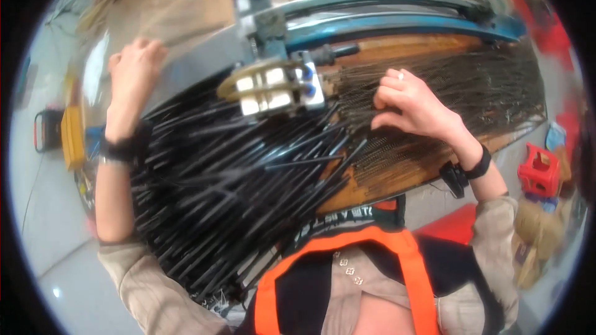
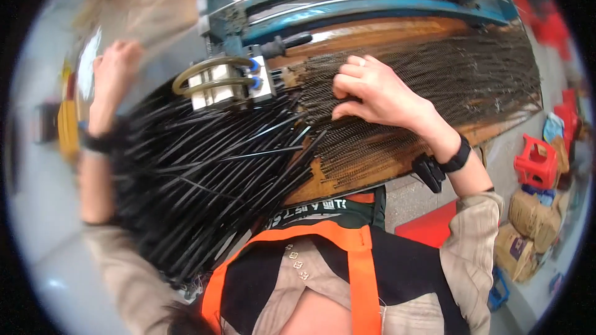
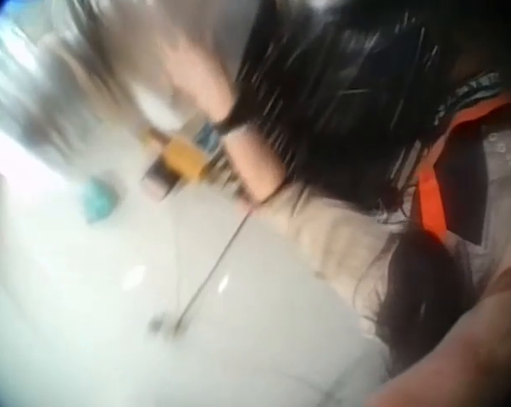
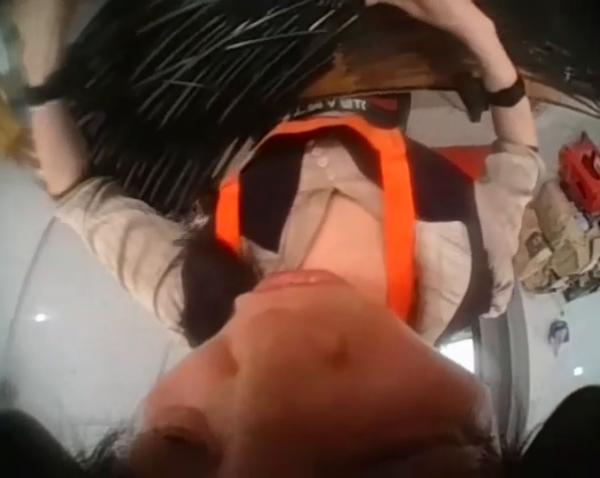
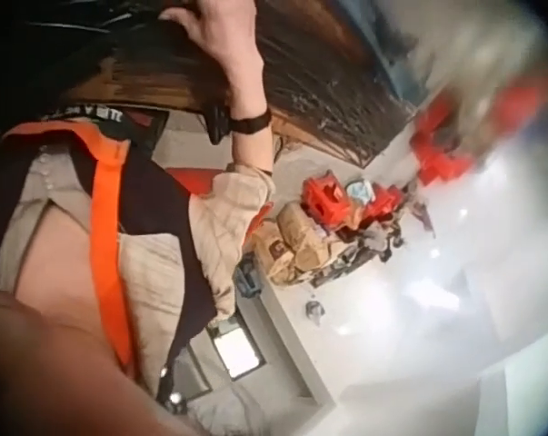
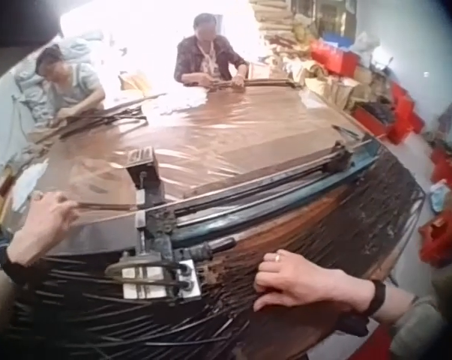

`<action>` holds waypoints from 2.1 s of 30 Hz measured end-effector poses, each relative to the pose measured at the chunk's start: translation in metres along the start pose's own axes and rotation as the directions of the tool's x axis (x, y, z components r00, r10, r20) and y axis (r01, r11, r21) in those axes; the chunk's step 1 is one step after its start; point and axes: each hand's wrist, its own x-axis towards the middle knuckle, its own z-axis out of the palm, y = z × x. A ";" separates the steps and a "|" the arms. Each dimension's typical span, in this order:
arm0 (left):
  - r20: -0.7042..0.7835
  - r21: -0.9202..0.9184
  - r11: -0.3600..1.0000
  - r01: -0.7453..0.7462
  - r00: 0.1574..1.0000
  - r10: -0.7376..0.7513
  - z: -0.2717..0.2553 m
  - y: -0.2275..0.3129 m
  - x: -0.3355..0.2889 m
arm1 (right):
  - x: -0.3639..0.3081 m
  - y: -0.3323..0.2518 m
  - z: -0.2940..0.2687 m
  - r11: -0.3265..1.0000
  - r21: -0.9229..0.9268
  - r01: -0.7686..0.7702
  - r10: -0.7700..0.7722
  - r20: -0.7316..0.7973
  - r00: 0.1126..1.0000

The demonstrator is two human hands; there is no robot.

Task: Arranging and securing long black bristles into a metal frame using an assembly jig on a workbench.

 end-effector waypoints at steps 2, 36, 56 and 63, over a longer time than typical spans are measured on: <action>0.368 -0.202 0.971 0.129 0.929 -0.047 -0.044 0.042 -0.007 | 0.009 0.001 0.006 0.999 0.039 -0.029 0.027 0.032 0.999; 0.402 -0.789 0.575 0.217 0.890 0.216 -0.108 0.181 -0.039 | 0.012 -0.026 0.040 0.946 -0.202 0.254 -0.323 -0.500 0.804; -0.003 -0.630 0.774 -0.057 0.997 0.071 -0.084 0.203 -0.042 | 0.026 -0.049 0.044 0.996 -0.050 0.070 -0.086 -0.504 0.859; 0.262 -0.589 0.807 0.041 0.954 0.143 -0.114 0.184 -0.050 | 0.023 -0.043 0.035 0.994 -0.007 0.106 -0.096 -0.490 0.867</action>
